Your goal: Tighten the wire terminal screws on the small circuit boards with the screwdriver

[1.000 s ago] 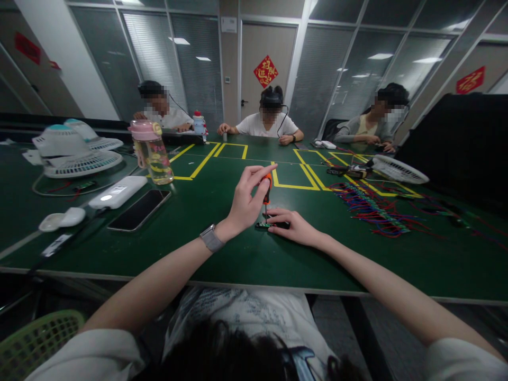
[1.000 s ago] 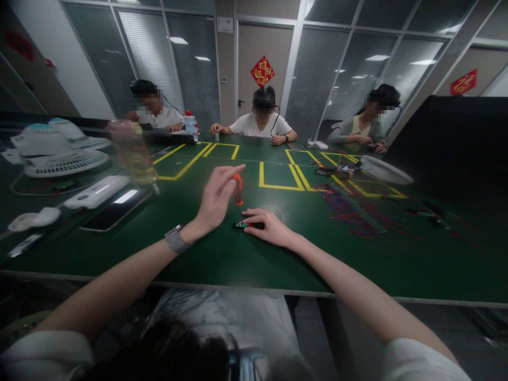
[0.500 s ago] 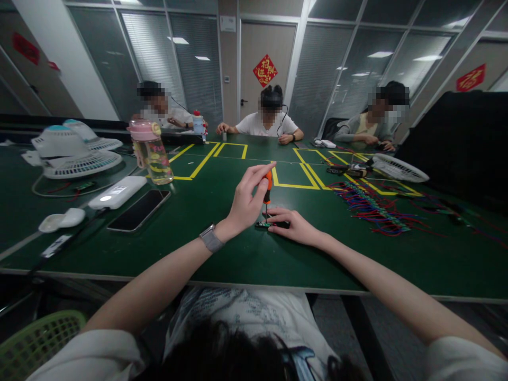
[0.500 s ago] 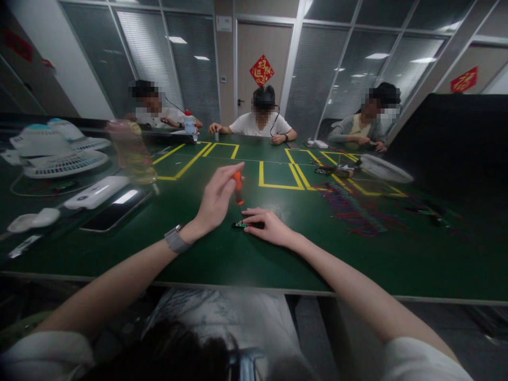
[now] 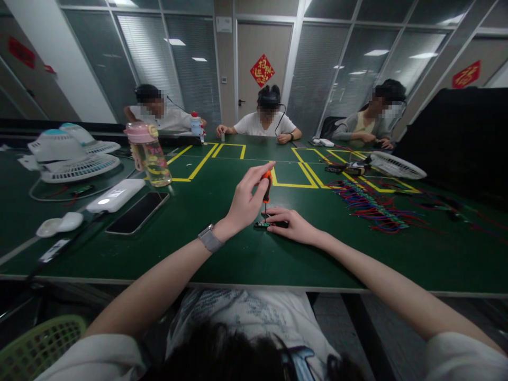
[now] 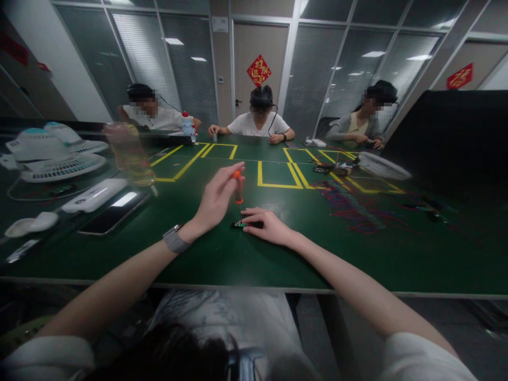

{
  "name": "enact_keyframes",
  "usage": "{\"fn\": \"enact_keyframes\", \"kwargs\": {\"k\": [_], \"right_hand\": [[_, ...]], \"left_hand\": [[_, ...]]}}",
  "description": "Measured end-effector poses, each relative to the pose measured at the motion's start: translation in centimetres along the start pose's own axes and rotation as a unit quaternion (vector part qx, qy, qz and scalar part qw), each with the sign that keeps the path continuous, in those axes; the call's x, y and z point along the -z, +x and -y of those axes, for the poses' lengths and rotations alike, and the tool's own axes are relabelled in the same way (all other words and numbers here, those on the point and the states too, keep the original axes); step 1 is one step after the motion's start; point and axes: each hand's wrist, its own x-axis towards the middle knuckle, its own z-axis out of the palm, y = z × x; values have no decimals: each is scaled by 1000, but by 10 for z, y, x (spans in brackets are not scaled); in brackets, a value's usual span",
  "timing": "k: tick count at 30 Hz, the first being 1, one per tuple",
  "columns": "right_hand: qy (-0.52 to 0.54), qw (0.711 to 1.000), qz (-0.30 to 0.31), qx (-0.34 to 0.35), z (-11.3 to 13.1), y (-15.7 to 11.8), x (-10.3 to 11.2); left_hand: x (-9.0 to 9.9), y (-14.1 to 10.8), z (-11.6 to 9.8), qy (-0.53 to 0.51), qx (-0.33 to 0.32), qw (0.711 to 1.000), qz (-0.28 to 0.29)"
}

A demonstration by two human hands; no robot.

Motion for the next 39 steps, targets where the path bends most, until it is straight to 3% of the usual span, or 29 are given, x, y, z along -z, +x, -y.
{"fn": "enact_keyframes", "kwargs": {"k": [3,8,12,16,19,23,25,30,33,36,39], "right_hand": [[-2,1000,2,-3,0,0,0],[-1,1000,-2,-5,0,0,-1],[1,1000,-2,-4,-1,1,-1],[3,1000,-2,-5,-1,1,-1],[3,1000,-1,-4,-2,1,-2],[10,1000,-3,5,-2,0,-2],[13,1000,-3,7,-1,0,-2],[11,1000,4,4,2,1,-1],[16,1000,3,7,4,1,0],[17,1000,1,6,7,1,2],[12,1000,7,3,8,1,2]], "left_hand": [[-2,1,1,-24,3,1000,3],[-2,1,-1,43,-11,998,-44],[0,1,-1,48,-13,999,-20],[-2,2,-1,-20,-2,1000,21],[-4,2,-5,-28,6,1000,7],[-2,3,-12,47,-16,999,-16],[2,5,-16,80,-23,997,8],[15,22,-29,112,-28,982,152],[19,34,-35,134,-25,970,203],[19,40,-30,85,-2,971,222],[16,37,-16,-40,40,980,192]]}}
